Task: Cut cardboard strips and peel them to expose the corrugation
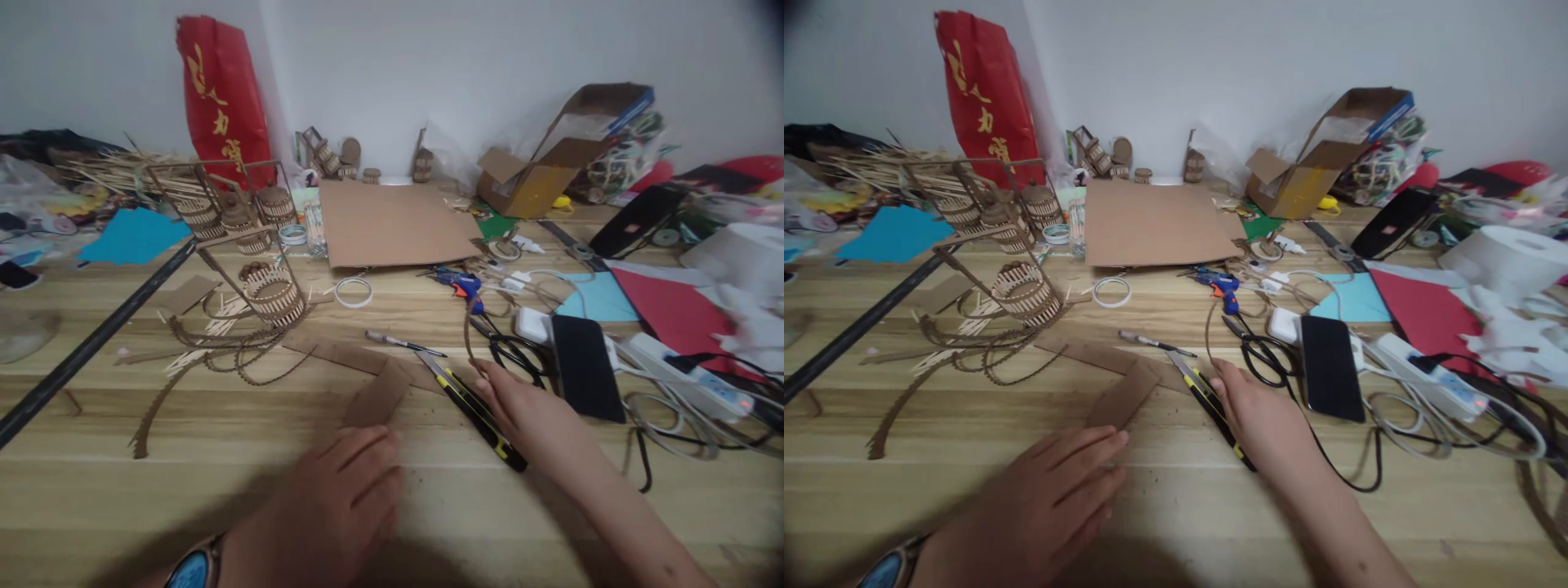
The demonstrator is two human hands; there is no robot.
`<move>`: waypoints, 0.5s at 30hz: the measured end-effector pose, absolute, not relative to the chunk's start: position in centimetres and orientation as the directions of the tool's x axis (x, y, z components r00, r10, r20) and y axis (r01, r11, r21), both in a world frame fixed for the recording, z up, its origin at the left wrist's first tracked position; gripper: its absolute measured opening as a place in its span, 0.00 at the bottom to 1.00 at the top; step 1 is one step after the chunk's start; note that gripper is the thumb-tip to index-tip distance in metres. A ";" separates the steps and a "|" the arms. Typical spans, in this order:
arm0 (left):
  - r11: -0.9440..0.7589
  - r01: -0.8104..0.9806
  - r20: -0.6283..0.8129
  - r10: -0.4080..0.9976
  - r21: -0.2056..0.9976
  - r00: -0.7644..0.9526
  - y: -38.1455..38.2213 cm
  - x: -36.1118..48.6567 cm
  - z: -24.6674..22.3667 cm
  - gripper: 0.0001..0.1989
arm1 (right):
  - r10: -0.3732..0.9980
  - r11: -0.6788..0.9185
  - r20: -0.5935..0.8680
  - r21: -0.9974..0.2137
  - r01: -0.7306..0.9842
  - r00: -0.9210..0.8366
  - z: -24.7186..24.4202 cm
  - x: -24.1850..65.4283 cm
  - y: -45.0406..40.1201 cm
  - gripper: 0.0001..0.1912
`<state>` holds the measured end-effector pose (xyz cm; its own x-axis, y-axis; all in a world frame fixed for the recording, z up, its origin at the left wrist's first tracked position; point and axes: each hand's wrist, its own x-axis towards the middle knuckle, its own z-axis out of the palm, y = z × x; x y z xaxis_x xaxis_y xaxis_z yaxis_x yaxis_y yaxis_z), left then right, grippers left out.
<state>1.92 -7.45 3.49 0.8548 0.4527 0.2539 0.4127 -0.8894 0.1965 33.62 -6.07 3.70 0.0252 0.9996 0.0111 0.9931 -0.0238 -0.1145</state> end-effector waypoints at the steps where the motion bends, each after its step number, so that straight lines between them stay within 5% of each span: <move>1: -0.871 0.459 0.286 0.492 0.176 0.823 -6.8 2.4 3.9 0.13 | 1.000 -0.021 0.000 -0.097 0.995 0.021 4.1 33.7 -5.2 0.24; 4: -0.752 0.642 0.044 0.653 0.150 0.756 -6.1 3.0 4.2 0.11 | 1.000 -0.005 0.015 -0.080 0.997 0.007 5.2 33.9 -2.1 0.22; 8: -0.569 0.818 -0.254 0.782 0.082 0.569 -6.4 3.1 3.6 0.23 | 0.999 -0.029 0.039 -0.066 0.997 0.031 6.0 34.7 2.8 0.20; 15: -0.501 0.856 -0.321 0.796 0.128 0.514 -6.5 3.6 2.4 0.24 | 0.954 -0.185 0.223 -0.091 0.979 0.201 8.3 39.0 8.7 0.17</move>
